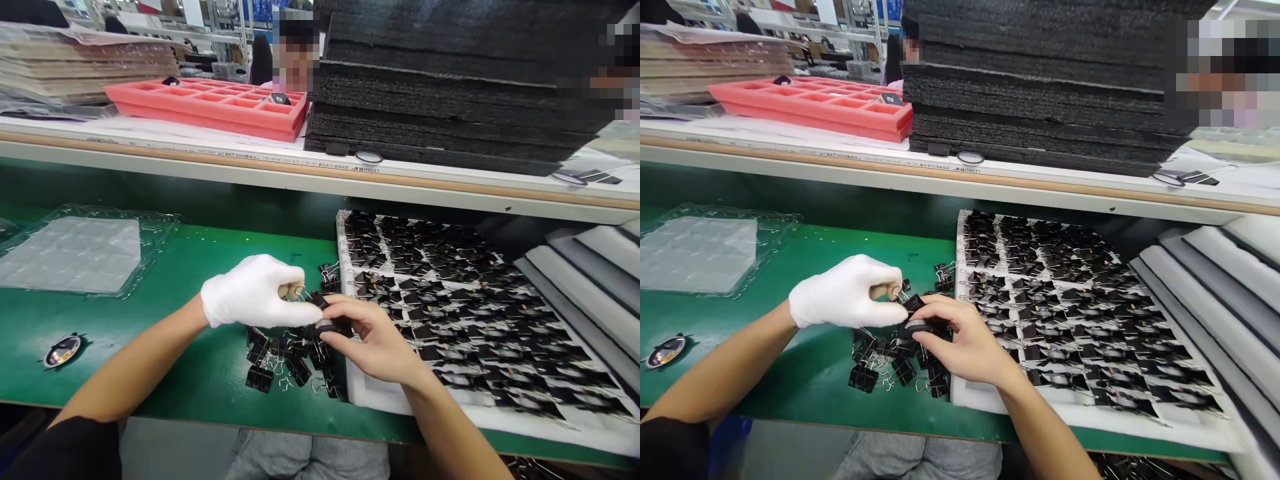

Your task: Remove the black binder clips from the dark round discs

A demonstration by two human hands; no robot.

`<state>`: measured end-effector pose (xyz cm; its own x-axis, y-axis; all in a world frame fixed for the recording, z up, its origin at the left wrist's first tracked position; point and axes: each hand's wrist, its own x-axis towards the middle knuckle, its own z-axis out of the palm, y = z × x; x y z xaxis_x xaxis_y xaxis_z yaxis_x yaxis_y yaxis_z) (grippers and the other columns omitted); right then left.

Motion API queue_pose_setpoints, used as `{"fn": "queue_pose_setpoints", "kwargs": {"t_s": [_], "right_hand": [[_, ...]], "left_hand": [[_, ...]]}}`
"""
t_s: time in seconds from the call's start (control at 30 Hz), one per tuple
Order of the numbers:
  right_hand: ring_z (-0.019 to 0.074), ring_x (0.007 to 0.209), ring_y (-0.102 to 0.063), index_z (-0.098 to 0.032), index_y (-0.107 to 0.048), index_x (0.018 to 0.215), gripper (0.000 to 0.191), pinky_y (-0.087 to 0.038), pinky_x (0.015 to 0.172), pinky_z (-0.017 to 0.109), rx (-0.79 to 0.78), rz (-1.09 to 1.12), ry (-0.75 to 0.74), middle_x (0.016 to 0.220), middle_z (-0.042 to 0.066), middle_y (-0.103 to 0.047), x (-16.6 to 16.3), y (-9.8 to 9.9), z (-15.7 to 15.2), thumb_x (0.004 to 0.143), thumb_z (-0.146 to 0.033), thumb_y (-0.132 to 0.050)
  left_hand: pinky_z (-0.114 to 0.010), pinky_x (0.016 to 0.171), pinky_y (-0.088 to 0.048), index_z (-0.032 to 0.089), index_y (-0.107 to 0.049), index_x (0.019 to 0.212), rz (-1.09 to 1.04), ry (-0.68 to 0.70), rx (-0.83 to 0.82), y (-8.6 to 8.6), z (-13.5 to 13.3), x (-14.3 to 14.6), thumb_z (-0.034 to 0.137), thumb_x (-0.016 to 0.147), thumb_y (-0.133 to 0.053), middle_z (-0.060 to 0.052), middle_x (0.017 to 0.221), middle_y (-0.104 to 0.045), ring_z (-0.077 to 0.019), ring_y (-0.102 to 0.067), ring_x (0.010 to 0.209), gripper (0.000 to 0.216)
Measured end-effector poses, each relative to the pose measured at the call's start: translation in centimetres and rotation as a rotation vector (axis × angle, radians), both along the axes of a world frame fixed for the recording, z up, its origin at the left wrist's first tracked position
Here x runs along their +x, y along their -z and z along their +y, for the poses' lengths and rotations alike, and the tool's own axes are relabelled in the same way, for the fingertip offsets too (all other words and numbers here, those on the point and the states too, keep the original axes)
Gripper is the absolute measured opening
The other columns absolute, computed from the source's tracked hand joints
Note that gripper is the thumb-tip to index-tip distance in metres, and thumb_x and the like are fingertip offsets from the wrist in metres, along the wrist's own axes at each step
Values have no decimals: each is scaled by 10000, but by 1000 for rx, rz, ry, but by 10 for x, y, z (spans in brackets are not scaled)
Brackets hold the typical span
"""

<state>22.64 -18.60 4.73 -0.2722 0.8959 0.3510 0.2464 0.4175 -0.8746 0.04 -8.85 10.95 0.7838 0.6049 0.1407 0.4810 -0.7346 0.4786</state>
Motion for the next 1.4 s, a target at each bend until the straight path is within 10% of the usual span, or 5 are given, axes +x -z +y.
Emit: {"fn": "queue_pose_setpoints", "kwargs": {"t_s": [0.47, 0.9, 1.23, 1.4], "right_hand": [[175, 956, -744, -250, -786, 1056, 184, -606, 870, 285, -249, 265, 196, 1040, 49, -792, 14, 2, 13, 883, -310, -802], [217, 859, -759, -245, -817, 1037, 181, -633, 774, 327, -143, -137, 214, 969, 35, -803, 25, -9, 5, 875, -308, -766], [212, 1014, -753, -285, -750, 1200, 309, -637, 911, 392, 509, -231, 312, 1140, 22, -784, 15, -2, 1, 938, -127, -701], [241, 994, -738, -279, -741, 1089, 191, -571, 951, 449, 419, -296, 525, 1054, 29, -782, 39, -8, -36, 924, -182, -749]], "left_hand": [[-240, 521, -239, 191, -450, 569, -3, -23, -96, 4, 10, 1, 390, 865, -561, 65, 538, -282, -96, -230, 558, 373], [-229, 503, -273, 183, -568, 635, -9, 137, -166, 10, -1, 6, 424, 908, -604, 73, 485, -406, -73, -316, 474, 366], [-272, 672, -506, 212, -676, 1226, -112, -57, -388, 14, -9, 18, 511, 1030, -425, 22, 755, -707, -150, -651, 675, 437], [-306, 807, -541, 203, -614, 1356, -68, 31, -254, 12, -20, 18, 444, 1036, -427, -28, 1004, -756, -176, -694, 874, 442]]}}
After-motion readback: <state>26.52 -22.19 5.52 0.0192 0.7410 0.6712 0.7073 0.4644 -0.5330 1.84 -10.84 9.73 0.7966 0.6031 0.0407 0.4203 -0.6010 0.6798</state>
